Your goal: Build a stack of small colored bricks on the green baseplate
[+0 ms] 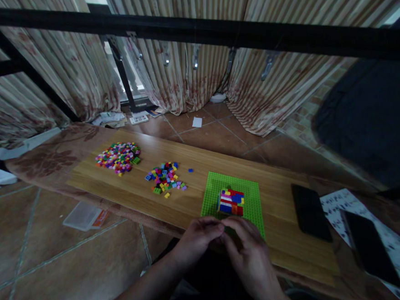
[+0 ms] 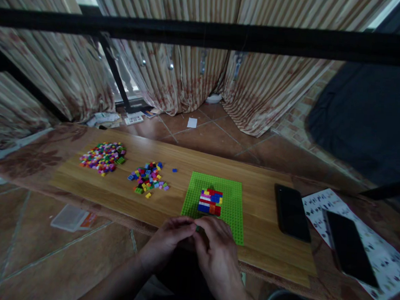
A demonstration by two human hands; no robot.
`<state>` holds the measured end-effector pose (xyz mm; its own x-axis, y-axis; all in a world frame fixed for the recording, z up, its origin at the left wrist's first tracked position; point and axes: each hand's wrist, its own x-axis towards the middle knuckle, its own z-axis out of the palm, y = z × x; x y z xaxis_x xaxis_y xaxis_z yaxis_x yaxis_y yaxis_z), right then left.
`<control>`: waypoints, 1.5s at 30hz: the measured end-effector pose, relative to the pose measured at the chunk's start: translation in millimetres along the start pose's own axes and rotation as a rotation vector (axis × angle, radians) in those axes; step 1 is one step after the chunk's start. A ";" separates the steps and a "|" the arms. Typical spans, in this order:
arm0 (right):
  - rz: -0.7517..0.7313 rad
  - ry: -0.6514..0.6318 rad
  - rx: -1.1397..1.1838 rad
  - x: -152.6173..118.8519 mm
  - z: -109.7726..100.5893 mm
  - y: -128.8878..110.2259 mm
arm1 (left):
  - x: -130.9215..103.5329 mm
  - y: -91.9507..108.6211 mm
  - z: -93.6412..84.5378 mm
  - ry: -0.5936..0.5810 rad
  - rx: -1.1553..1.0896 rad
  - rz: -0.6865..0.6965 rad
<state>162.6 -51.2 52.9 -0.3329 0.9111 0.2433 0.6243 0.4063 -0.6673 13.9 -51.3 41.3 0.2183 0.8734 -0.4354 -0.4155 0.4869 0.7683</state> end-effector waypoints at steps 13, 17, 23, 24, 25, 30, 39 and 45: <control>-0.010 0.187 -0.140 42.4 -8.1 34.7 | 26.4 16.5 -1.1 0.197 0.359 0.269; -0.079 0.148 -0.319 60.4 -7.4 44.3 | 47.1 21.3 -8.2 0.345 0.566 0.383; -0.092 0.134 -0.376 62.3 -4.0 47.5 | 71.9 24.7 -2.7 0.303 0.766 0.448; -0.089 0.131 -0.369 61.8 -3.9 48.0 | 74.6 24.7 -0.2 0.289 0.785 0.445; -0.084 0.130 -0.358 61.3 -3.7 48.5 | 76.8 24.7 2.2 0.276 0.796 0.440; -0.015 0.169 -0.249 59.4 -3.6 50.3 | 82.7 25.7 9.0 0.218 0.795 0.397; 0.251 0.254 0.137 54.8 -6.1 57.1 | 90.9 26.1 11.8 0.276 0.711 0.272; 0.414 0.296 0.401 49.2 7.1 70.1 | 99.7 20.6 13.0 0.307 0.648 0.218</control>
<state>185.0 21.6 13.1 0.1232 0.9908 0.0552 0.3277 0.0119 -0.9447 38.6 45.9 19.8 -0.1048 0.9541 -0.2805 0.2032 0.2967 0.9331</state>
